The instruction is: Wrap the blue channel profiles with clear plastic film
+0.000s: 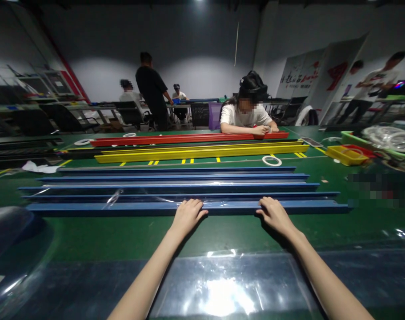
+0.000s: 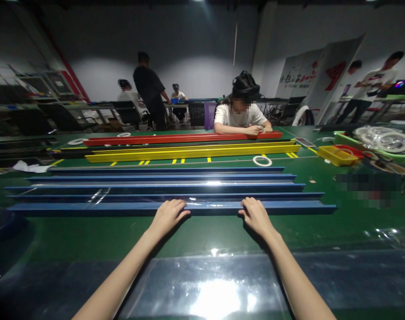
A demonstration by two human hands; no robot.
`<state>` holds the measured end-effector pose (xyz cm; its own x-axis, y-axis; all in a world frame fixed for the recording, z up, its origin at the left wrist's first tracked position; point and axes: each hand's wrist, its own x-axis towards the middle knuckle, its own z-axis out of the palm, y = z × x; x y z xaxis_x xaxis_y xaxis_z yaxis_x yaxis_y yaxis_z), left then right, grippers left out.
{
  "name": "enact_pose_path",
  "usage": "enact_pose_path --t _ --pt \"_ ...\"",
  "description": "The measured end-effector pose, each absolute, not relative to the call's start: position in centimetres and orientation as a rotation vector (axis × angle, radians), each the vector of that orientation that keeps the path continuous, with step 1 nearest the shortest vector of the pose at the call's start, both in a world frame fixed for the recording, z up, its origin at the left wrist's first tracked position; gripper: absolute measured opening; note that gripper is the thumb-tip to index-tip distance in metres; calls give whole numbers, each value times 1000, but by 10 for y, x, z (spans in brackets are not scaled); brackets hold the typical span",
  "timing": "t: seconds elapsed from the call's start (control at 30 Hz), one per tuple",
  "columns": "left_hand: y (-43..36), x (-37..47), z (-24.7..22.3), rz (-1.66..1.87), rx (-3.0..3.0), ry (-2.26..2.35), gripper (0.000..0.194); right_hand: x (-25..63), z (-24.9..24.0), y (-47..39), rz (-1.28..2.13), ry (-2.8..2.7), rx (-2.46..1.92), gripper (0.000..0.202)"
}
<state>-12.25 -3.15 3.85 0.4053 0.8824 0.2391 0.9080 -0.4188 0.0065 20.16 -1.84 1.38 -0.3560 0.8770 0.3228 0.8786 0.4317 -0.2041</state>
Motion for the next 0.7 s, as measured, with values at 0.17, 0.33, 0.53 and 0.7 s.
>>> enact_pose_path --t 0.17,0.33,0.53,0.7 --pt "-32 -122 35 -323 -2510 -1667 32 201 16 -19 2 -2315 -1497 9" --pt "-31 -123 34 -310 -2507 -1679 34 200 18 -21 20 -2312 -1502 10" --pt "-30 -122 38 -285 -2521 -1696 35 202 15 -20 0 -2314 -1465 10" --pt "-30 -122 41 -246 -2530 -1693 34 204 11 -18 -35 -2325 -1459 10"
